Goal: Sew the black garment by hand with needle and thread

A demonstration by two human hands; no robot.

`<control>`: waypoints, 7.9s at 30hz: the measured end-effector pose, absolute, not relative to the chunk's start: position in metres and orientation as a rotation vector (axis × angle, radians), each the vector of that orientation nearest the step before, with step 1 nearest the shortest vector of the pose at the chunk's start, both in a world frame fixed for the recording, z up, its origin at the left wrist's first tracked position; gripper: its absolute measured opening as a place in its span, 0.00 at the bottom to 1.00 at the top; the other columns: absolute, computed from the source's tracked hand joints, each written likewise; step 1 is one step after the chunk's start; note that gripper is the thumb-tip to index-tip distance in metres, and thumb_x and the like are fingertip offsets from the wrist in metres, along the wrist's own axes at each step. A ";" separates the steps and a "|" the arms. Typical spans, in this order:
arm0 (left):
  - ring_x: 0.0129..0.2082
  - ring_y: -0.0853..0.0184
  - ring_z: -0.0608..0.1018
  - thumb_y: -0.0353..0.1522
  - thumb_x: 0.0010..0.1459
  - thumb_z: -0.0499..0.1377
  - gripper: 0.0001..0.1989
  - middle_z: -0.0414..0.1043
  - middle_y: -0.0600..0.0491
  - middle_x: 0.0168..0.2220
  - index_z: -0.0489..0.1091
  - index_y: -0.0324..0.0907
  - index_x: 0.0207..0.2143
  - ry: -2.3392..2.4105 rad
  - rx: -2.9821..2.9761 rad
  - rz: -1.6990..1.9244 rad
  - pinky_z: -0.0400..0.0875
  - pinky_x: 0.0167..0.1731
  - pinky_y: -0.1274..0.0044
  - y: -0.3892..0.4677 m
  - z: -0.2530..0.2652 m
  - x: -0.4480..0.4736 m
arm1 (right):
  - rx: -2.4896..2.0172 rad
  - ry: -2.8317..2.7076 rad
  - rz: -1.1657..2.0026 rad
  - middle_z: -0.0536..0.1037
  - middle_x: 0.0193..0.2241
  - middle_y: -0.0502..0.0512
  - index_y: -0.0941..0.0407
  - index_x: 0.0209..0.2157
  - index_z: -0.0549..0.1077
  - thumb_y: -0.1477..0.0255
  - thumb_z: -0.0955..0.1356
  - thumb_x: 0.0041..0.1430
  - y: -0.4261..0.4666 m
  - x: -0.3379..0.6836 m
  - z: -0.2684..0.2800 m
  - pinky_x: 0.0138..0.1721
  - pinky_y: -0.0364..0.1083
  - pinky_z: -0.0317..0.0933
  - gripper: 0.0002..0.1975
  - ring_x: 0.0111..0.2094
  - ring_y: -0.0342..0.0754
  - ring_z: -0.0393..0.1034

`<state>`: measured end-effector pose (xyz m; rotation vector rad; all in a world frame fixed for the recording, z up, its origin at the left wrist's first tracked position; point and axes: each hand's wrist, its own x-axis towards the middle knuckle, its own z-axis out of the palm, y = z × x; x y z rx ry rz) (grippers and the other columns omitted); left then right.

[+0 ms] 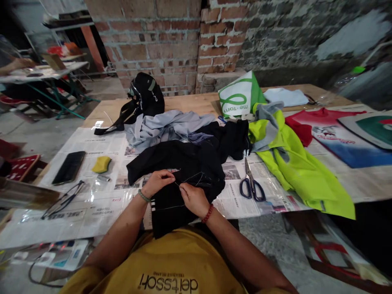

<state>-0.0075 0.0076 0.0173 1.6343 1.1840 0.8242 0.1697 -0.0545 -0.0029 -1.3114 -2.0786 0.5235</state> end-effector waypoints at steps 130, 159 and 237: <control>0.29 0.71 0.72 0.33 0.52 0.57 0.08 0.72 0.54 0.28 0.73 0.38 0.28 0.978 1.809 0.652 0.65 0.34 0.81 0.001 0.001 0.013 | -0.995 -0.809 1.487 0.73 0.23 0.48 0.57 0.28 0.70 0.65 0.73 0.44 0.000 0.194 -0.001 0.27 0.40 0.59 0.12 0.22 0.38 0.64; 0.22 0.74 0.68 0.34 0.44 0.63 0.08 0.70 0.57 0.22 0.73 0.37 0.26 1.019 1.467 0.573 0.63 0.25 0.82 0.005 0.007 0.000 | -0.967 -1.018 0.882 0.74 0.25 0.48 0.57 0.31 0.66 0.65 0.69 0.51 0.036 0.239 0.087 0.25 0.41 0.65 0.11 0.24 0.42 0.74; 0.29 0.70 0.72 0.33 0.47 0.61 0.07 0.73 0.53 0.27 0.75 0.38 0.29 0.942 1.592 0.722 0.65 0.34 0.78 0.010 0.010 -0.012 | -1.125 -1.329 1.743 0.74 0.22 0.47 0.58 0.35 0.71 0.73 0.72 0.41 0.024 0.191 0.032 0.19 0.37 0.52 0.16 0.20 0.37 0.65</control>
